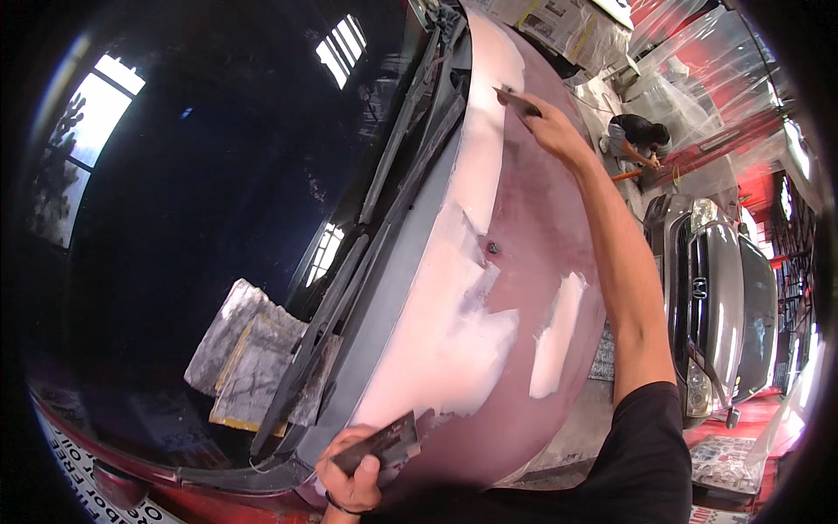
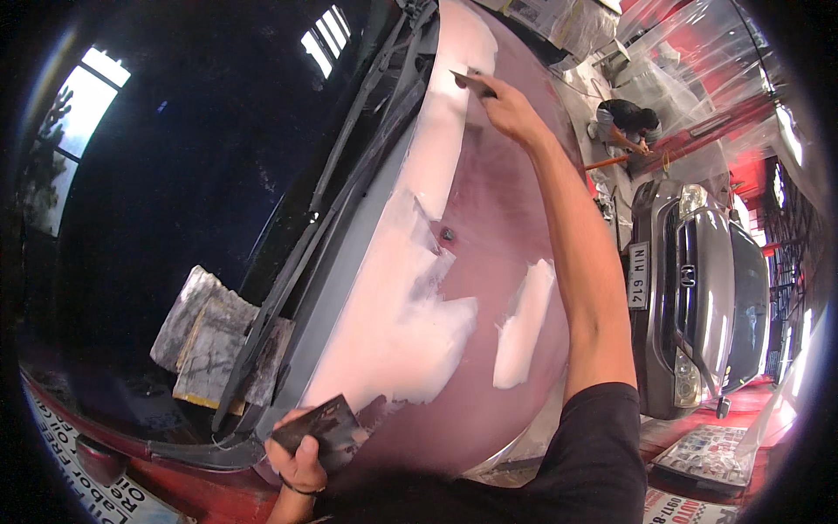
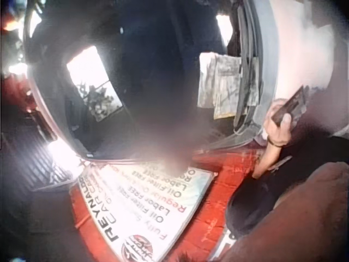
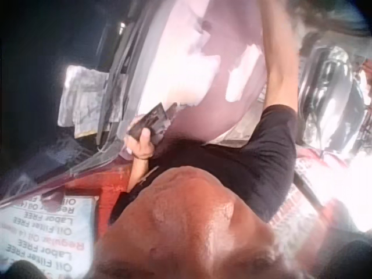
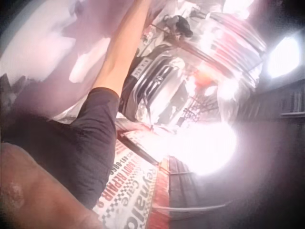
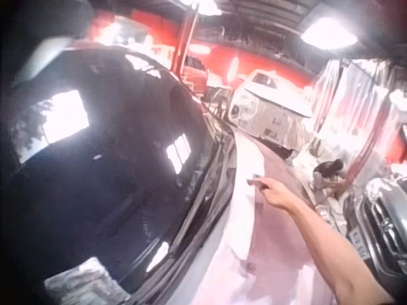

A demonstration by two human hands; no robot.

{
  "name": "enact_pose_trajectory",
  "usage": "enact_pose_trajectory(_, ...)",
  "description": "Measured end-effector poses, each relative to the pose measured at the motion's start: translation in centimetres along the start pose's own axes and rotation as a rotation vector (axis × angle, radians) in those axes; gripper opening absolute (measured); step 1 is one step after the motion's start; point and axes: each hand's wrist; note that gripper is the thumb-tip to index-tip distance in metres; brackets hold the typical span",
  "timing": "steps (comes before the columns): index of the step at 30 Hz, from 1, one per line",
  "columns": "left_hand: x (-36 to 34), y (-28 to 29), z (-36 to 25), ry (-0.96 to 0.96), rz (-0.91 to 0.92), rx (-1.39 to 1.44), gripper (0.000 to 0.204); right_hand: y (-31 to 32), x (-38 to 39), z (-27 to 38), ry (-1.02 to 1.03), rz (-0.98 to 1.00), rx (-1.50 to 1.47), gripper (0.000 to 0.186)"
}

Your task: The person applies body filler to the hood of a car, spreads the filler over the damaged areas with a metal spreader, and prepares more filler material in a bucket.

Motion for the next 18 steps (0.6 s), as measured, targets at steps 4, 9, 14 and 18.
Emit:
enact_pose_trajectory(4,0.5,-0.4,0.3,0.128,-0.035,0.152,0.039,-1.7,-3.8,-1.2,0.114,0.030,0.130,0.058)
enact_pose_trajectory(9,1.1,-0.8,0.6,0.112,-0.082,0.189,0.040,-4.1,-2.7,1.8,0.069,0.063,0.119,0.062)
enact_pose_trajectory(14,0.9,-1.0,0.5,0.105,-0.133,0.239,0.040,-4.1,1.5,1.8,-0.005,0.123,0.238,0.065)
enact_pose_trajectory(18,0.4,-0.5,-0.2,0.086,-0.042,0.225,0.042,-1.7,-1.7,-0.6,0.029,0.098,0.197,0.065)
Point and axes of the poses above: each hand's wrist, its own x-axis away from the middle knuckle, its own y-axis out of the back of the hand, z = x × y, and after that the axes turned 1 degree about -y, right-handed
